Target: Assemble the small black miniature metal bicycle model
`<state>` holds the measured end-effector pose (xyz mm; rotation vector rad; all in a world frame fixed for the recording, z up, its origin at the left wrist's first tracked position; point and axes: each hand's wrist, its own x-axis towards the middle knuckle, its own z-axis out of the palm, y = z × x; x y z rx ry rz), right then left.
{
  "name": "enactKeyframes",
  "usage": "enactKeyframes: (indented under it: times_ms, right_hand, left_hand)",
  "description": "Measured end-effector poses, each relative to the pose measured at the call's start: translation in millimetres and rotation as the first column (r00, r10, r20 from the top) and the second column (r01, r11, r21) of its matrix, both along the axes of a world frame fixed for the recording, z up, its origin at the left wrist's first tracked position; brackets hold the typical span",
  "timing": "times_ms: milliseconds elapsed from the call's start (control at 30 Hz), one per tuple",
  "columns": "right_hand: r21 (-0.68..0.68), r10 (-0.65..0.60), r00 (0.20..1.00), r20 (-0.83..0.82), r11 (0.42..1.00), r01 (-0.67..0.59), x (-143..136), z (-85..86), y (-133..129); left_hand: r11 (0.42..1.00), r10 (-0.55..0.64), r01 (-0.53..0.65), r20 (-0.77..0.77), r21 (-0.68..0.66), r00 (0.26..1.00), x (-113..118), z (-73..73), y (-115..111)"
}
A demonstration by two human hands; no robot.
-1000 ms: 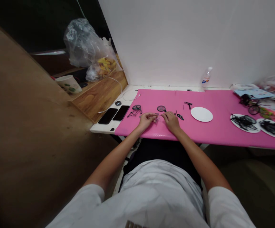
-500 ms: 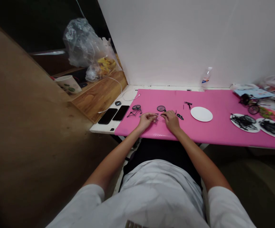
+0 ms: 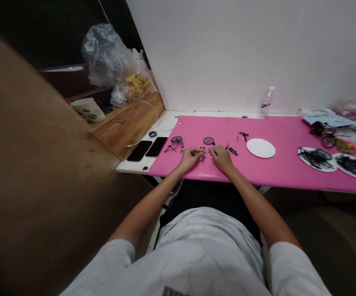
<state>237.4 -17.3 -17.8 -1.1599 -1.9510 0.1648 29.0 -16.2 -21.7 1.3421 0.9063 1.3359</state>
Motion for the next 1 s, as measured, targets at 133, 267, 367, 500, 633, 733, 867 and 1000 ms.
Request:
enactKeyframes:
  times_ms: [133, 267, 367, 500, 633, 733, 867, 1000]
  right_hand:
    - [-0.051, 0.012, 0.999, 0.042, 0.999, -0.01, -1, -1.0, -2]
    - [-0.053, 0.057, 0.998, 0.021, 0.997, -0.055, -3, -0.4, -6]
    - [-0.042, 0.075, 0.997, 0.008, 0.996, -0.075, -3, -1.3, -6]
    - [-0.041, 0.01, 0.999, 0.05, 0.999, -0.008, -2, -2.7, -3]
    - [-0.015, -0.014, 0.994, 0.104, 1.0, 0.015, -1, 1.8, -3]
    - [-0.026, 0.007, 0.989, 0.147, 1.0, -0.003, 2, 11.9, -5]
    - [-0.139, 0.036, 0.977, 0.21, 0.99, -0.007, 8, 30.8, -9]
    - [-0.213, 0.054, 0.996, 0.077, 0.976, -0.036, 10, 51.0, -17]
  left_hand:
    - [1.0, -0.019, 0.02, -0.016, 0.008, 1.0, 0, -1.6, -1]
    - [1.0, -0.019, 0.019, 0.001, 0.014, 1.0, 0, -1.0, 0]
    - [1.0, 0.001, -0.001, -0.003, 0.031, 1.0, 0, -2.0, 0]
    - [0.997, -0.002, 0.005, -0.034, 0.075, 0.999, 0, -3.7, -2]
    - [0.994, 0.01, 0.003, -0.116, 0.111, 0.993, 0, -2.6, -7]
    - [0.986, 0.027, 0.003, -0.186, 0.164, 0.982, -2, 0.3, -10]
    - [0.965, 0.057, 0.015, -0.267, 0.262, 0.962, -3, 7.1, -12]
    - [0.977, 0.064, -0.024, -0.181, 0.214, 0.981, 0, 16.1, -12]
